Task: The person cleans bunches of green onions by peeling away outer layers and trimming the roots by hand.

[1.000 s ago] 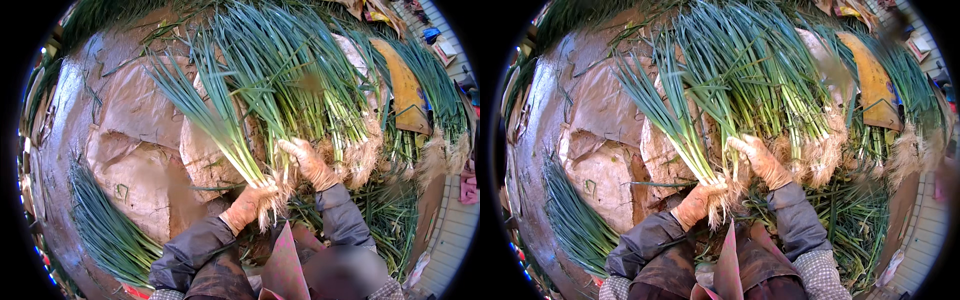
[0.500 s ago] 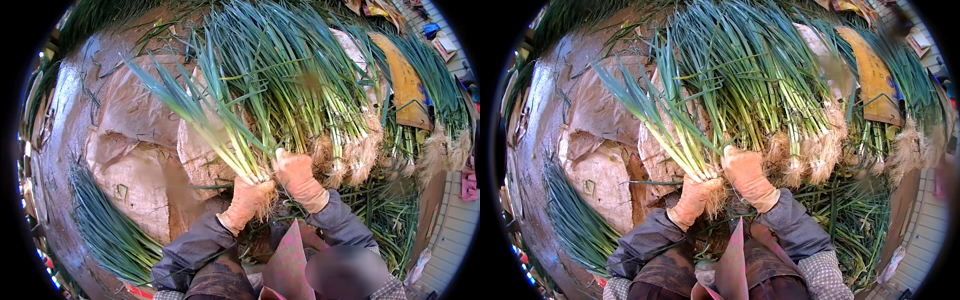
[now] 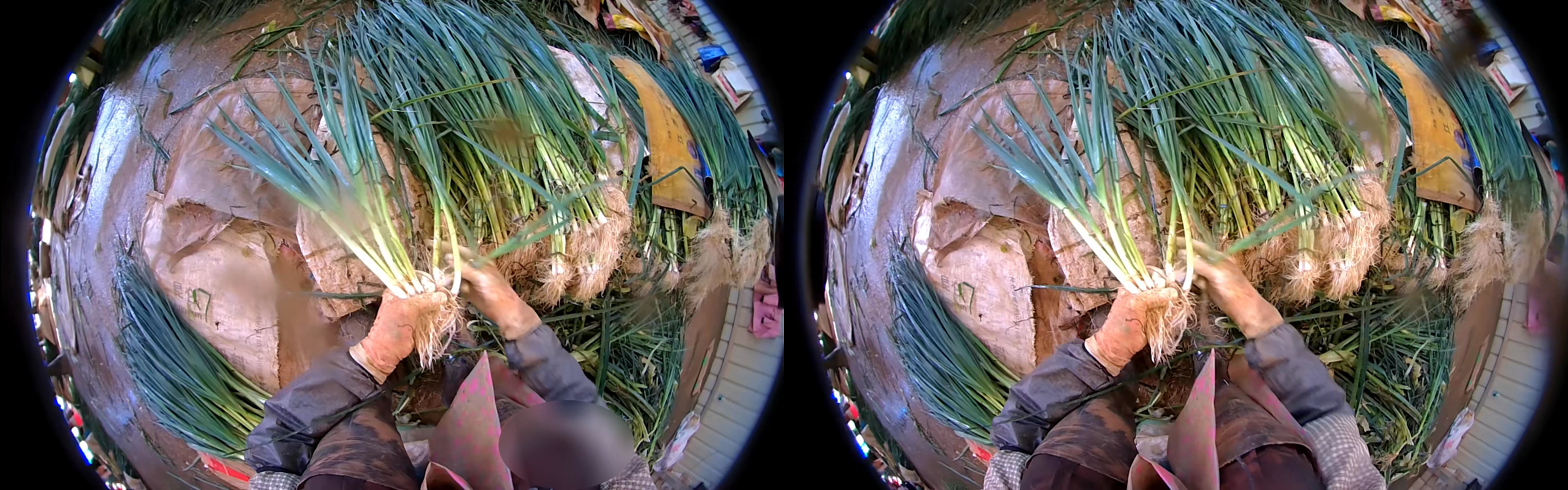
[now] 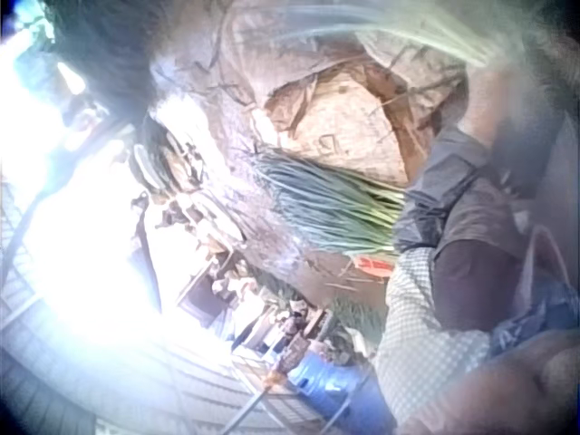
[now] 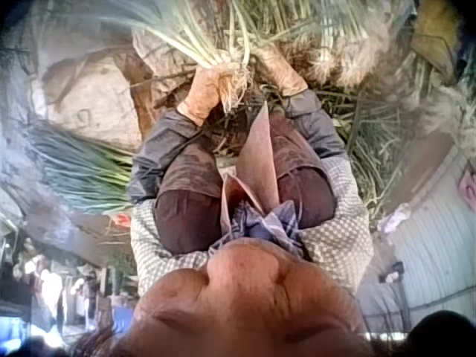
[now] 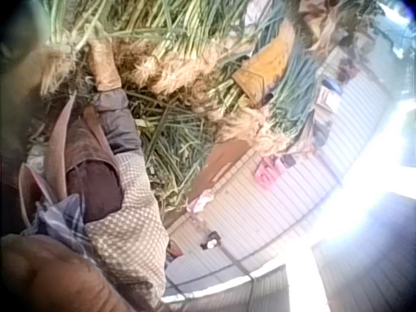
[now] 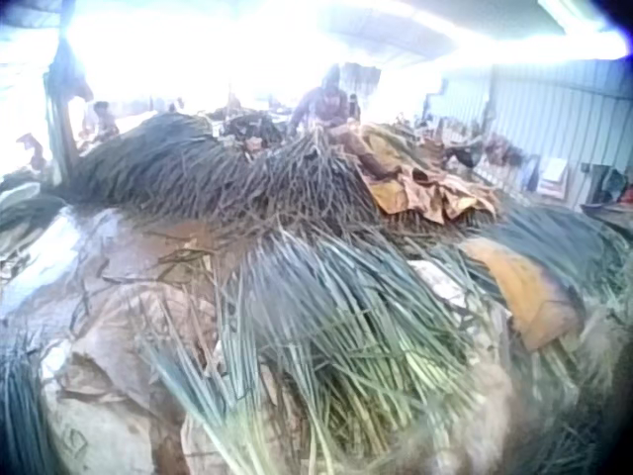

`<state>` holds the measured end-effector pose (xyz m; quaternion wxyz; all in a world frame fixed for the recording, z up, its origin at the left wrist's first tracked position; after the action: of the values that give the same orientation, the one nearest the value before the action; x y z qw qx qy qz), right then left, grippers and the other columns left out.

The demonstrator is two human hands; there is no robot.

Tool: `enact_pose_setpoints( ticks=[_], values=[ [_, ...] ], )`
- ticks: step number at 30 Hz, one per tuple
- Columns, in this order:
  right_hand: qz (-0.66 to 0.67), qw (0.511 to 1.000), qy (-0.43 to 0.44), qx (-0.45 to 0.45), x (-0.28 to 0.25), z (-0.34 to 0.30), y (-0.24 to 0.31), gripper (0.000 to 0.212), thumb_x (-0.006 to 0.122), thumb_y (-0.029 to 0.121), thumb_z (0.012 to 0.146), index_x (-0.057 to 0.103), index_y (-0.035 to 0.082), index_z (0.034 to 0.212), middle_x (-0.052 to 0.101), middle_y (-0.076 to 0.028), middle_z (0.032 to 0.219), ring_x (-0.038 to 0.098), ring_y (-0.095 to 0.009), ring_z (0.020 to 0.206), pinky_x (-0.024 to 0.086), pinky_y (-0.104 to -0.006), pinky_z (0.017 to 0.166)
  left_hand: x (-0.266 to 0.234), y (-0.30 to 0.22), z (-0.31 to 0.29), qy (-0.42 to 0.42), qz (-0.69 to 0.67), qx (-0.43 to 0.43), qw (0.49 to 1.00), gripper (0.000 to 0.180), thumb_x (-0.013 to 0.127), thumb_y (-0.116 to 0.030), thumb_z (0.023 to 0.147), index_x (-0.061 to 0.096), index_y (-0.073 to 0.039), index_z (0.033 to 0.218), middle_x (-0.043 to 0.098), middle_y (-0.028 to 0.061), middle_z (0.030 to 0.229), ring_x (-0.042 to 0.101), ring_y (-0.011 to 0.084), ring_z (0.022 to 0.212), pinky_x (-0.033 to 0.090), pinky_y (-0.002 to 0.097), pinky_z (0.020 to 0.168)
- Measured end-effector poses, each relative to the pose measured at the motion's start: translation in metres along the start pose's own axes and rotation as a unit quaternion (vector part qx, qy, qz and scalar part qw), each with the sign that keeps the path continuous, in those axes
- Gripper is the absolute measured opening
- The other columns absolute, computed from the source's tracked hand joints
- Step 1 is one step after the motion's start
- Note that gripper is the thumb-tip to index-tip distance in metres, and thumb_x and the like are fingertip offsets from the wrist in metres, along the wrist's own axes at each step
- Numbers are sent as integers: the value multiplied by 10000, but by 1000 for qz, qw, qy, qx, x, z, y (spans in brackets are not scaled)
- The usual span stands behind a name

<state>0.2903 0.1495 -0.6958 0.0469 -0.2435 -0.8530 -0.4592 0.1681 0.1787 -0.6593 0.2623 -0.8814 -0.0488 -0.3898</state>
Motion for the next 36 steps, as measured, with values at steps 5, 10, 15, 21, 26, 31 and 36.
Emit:
enact_pose_setpoints(
  ticks=[5, 10, 15, 21, 26, 31, 36],
  values=[
    [-227, 969, 92, -20, 47, 21, 28, 437, 618, 353, 914, 573, -18, 1140, 636, -61, 959, 579, -114, 806, 480, -273, 715, -5, -1, -9, -30, 22, -27, 999, 58, 610, 31, 811, 619, -6, 854, 621, 38, 782, 609, 132, 694, 497, 255, 622],
    [-230, 951, 7, -208, 37, -3, 29, 215, 601, 155, 901, 648, -8, 1034, 640, -36, 741, 601, -115, 640, 458, -257, 535, -8, -2, -7, -27, 46, 7, 999, 53, 615, 21, 807, 628, 2, 854, 619, 36, 766, 597, 129, 661, 484, 262, 588],
    [-178, 983, 31, 26, 39, -32, 13, 125, 503, 114, 938, 561, 6, 914, 468, 18, 555, 439, -94, 372, 363, -244, 294, -10, -22, -7, 3, 181, 112, 977, 68, 619, 14, 792, 636, 9, 857, 628, 55, 752, 602, 147, 624, 501, 274, 564],
    [71, 990, -28, -120, 6, -65, 89, 239, 495, 204, 983, 565, 9, 864, 541, -33, 667, 479, -95, 496, 432, -174, 469, -45, -4, 0, -99, 64, -4, 993, 82, 646, 3, 823, 659, 17, 902, 658, 52, 794, 627, 146, 650, 513, 273, 571],
    [-173, 984, 31, -32, 44, -3, 58, 396, 596, 337, 912, 617, -18, 1086, 634, -76, 764, 573, -108, 584, 464, -219, 521, -22, -9, 9, -59, 133, 98, 984, 139, 669, 39, 797, 661, -10, 926, 655, 31, 809, 609, 102, 696, 498, 254, 569],
    [-151, 986, 73, 6, 39, 49, 22, 299, 496, 216, 936, 579, -47, 1052, 644, -129, 845, 596, -188, 602, 496, -262, 511, -24, -14, 7, -57, 224, 95, 968, 170, 657, -13, 838, 664, -4, 1007, 647, -24, 876, 561, 60, 769, 457, 226, 650],
    [37, 995, 79, 48, 35, 34, -4, 281, 344, 125, 982, 509, -66, 1106, 638, -132, 837, 619, -225, 632, 515, -267, 484, -32, -25, 3, -37, 290, 165, 942, 173, 616, -29, 872, 662, 11, 1034, 642, -23, 853, 525, 62, 735, 442, 234, 628]
  ],
)
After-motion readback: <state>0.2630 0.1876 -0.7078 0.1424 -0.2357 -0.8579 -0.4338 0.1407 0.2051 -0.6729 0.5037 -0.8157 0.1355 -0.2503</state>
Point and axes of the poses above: each hand's wrist, its own z-axis towards the middle knuckle, its own x-axis out of the palm, y = z × x, the point moved 10 cm from there along z, towards the middle knuckle
